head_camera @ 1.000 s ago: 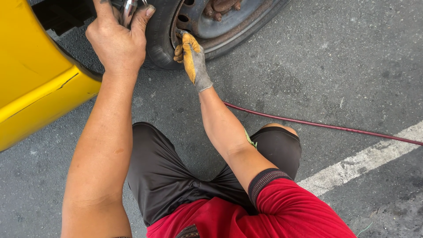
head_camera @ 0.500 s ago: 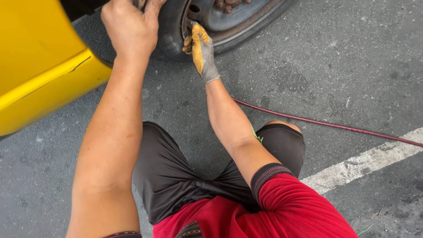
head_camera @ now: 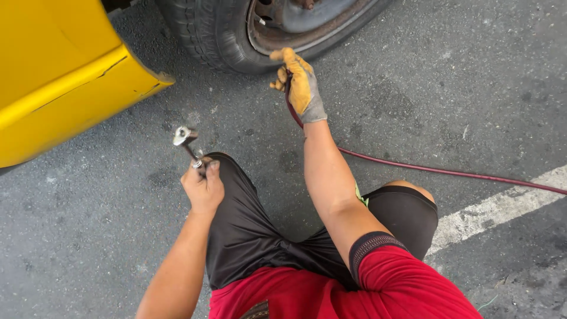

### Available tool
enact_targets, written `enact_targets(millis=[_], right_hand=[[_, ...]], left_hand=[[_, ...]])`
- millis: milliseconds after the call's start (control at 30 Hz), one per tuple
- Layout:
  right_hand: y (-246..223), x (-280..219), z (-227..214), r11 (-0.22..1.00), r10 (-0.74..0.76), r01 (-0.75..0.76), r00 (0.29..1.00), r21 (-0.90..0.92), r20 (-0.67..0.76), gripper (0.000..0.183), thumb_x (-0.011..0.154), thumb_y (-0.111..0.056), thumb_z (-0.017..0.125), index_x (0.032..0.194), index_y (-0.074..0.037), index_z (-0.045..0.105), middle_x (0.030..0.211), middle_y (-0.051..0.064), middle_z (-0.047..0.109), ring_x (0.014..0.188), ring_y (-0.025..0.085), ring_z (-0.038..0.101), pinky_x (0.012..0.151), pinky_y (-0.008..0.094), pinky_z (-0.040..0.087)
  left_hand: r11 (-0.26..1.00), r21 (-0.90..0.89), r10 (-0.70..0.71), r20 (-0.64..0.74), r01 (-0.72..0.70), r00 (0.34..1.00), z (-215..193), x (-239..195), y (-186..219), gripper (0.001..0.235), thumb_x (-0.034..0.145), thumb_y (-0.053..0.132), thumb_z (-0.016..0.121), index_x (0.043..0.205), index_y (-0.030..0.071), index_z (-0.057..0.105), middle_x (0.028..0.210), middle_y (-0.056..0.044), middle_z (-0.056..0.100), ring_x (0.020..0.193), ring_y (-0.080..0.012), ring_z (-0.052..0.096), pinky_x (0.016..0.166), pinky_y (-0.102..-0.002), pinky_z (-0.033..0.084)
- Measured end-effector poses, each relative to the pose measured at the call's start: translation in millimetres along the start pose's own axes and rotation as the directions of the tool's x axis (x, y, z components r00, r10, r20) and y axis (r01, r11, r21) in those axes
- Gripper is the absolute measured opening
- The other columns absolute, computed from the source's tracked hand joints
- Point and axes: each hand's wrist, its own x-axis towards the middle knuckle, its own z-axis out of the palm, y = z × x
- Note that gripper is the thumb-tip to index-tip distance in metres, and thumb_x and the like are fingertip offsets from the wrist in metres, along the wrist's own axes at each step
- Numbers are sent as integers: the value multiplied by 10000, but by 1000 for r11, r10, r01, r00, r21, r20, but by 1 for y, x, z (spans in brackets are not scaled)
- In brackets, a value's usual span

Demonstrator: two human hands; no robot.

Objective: The person walks to a yellow vehicle and kneels beside the front tire. They attach an air hose to the tire valve to inflate it, then use a wrench to tighten the valve cap. Finally, they remove the air hose and place the wrench on the ground.

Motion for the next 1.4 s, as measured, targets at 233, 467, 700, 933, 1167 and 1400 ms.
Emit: enact_targets(millis=[233,467,700,933,1167,1400], right_hand=[[-27,-6,12,985,-133,155,964,-79,231,297,1028,-283,576,1151,-50,714,784,29,598,517,110,491,465,251,413],[-40,40,-2,953,-19,39,997,-302,69,301,956,-300,668,1135,-69,740,977,78,766,502,88,570,413,219,431],[-33,72,-15,962,87,-52,989,-269,120,313,940,-231,650,1119,-11,782,789,114,772,452,111,561,379,238,393],[-22,90,-11,956,82,-34,985,-291,154,192,926,-129,712,1076,-22,764,798,151,790,416,95,515,345,232,345],[-27,86,-7,961,66,-17,984,-275,168,174,941,-148,712,1077,-54,764,771,88,748,454,81,483,384,240,368],[-28,89,-9,938,47,26,978,-344,201,244,961,-180,707,1159,-60,786,775,37,738,500,64,543,408,212,407]], left_hand=[[855,136,-487,544,501,683,62,86,83,500,1018,569,425,1056,105,609,821,-59,653,749,-238,617,690,-409,446],[530,-472,-597,382,705,705,180,71,86,428,1022,515,443,925,125,591,608,-22,531,463,-128,467,437,-313,372],[295,-606,-634,455,739,625,218,65,114,471,999,555,446,833,117,499,541,-17,456,362,-137,370,336,-334,315],[196,-729,-650,404,656,643,230,72,133,448,1015,531,439,768,158,450,524,7,389,353,-131,364,301,-331,324],[157,-745,-674,399,648,622,236,78,138,475,1005,553,445,767,145,492,539,-5,424,367,-133,415,297,-324,342],[219,-710,-662,396,669,637,243,81,139,455,996,560,438,785,158,416,547,-1,418,359,-140,395,318,-341,371]])
